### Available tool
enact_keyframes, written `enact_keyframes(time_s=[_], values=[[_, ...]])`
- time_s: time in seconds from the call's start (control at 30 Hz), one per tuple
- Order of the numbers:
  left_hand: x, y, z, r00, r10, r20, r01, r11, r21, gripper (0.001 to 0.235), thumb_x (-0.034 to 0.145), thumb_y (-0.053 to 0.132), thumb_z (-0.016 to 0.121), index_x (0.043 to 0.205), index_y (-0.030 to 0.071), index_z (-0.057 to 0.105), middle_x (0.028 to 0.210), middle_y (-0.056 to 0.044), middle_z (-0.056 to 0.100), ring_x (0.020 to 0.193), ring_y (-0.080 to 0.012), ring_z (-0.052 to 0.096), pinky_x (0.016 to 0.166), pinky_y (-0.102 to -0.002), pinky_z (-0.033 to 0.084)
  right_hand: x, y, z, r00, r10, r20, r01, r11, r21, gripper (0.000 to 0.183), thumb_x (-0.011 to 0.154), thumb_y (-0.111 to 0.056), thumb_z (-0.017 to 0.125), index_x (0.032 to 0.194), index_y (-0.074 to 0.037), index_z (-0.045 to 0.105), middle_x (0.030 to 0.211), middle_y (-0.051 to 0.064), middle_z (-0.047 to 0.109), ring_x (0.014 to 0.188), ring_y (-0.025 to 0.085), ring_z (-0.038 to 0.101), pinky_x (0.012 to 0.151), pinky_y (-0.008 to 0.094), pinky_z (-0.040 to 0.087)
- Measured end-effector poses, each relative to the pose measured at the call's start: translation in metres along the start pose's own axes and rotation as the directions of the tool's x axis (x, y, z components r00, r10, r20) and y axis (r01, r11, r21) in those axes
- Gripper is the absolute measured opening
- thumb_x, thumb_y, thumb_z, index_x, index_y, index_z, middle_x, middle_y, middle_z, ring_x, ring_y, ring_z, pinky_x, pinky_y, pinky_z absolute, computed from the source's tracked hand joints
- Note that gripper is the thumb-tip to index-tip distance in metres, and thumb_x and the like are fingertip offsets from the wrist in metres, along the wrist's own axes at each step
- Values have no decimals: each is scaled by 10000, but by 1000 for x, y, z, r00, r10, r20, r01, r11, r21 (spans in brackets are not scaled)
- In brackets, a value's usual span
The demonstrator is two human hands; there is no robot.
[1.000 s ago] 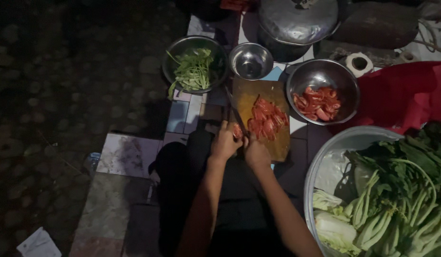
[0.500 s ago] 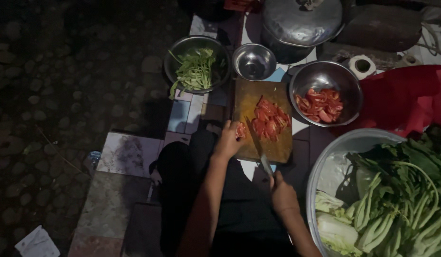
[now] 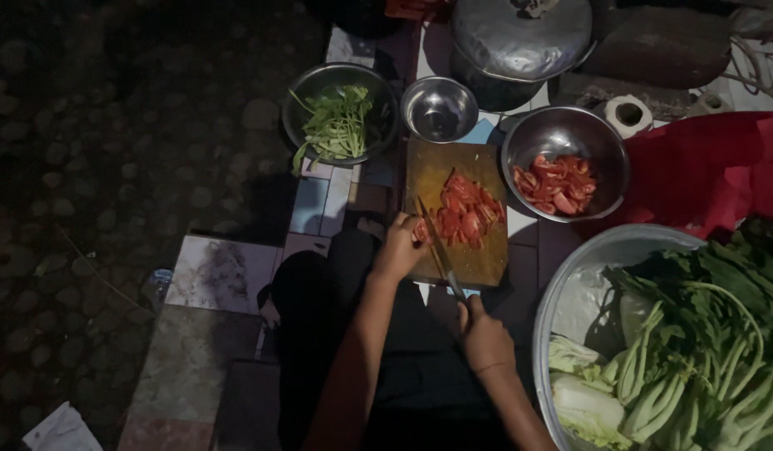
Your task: The person slices tomatoes on a wooden cutting board with a knife and places the pieces into a metal bowl.
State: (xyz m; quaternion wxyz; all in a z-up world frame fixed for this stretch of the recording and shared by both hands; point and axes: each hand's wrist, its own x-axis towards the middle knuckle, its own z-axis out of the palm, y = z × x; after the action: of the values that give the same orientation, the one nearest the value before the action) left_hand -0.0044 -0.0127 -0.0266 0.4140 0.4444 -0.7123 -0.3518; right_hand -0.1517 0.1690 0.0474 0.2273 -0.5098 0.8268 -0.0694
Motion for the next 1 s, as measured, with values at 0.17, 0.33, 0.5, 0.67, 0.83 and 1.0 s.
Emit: enact_keyframes(time_s=[0.17,0.33,0.5,0.67,0.83,1.0], values=[[-1,1,-2,999,33,-5,-33,998,-60,449,740,-35,771,1180,-15,683,1098,-201,619,927,-333,696,772,-373,577,0,3,4,1000,0,27,0,1000,25,292,1029,-447,460,1155,-206,568,850,288,721,873,537,681,762,637,533],[4,3,-6,1000,-13,26,15,996,-92,349,753,-31,795,1093,-2,721,980,-159,638,801,-277,680,721,-353,558,9,-2,14,999,-4,46,4,1000,6,326,1045,-449,437,1190,-189,570,881,289,728,891,527,692,790,631,536],[9,0,-8,999,-21,50,27,992,-124,408,687,-36,841,1069,-3,703,969,-126,636,781,-234,676,702,-332,562,25,-9,13,997,21,75,-22,1000,12,415,1033,-441,438,1334,-182,559,892,307,721,885,514,707,799,601,552],[7,0,-8,992,-69,107,84,987,-137,308,715,-81,820,994,-23,702,977,-129,628,792,-234,690,724,-328,578,61,-25,37,999,-38,-22,40,995,94,431,1049,-443,454,1237,-89,612,932,321,707,898,516,691,797,597,545],[3,-1,-6,1000,5,30,-2,995,-98,419,723,-82,774,1124,-16,672,1035,-148,635,895,-280,696,760,-347,577,123,-48,58,994,-84,-73,91,992,93,472,1052,-461,465,1245,-55,610,951,342,699,919,535,680,833,610,534],[2,2,-3,999,32,-5,-32,998,-45,414,716,-47,796,1106,-24,659,1053,-184,615,933,-335,669,764,-372,569,112,-55,46,999,-39,-33,42,995,86,509,1018,-453,457,1397,-119,518,932,347,695,905,542,675,821,622,527]])
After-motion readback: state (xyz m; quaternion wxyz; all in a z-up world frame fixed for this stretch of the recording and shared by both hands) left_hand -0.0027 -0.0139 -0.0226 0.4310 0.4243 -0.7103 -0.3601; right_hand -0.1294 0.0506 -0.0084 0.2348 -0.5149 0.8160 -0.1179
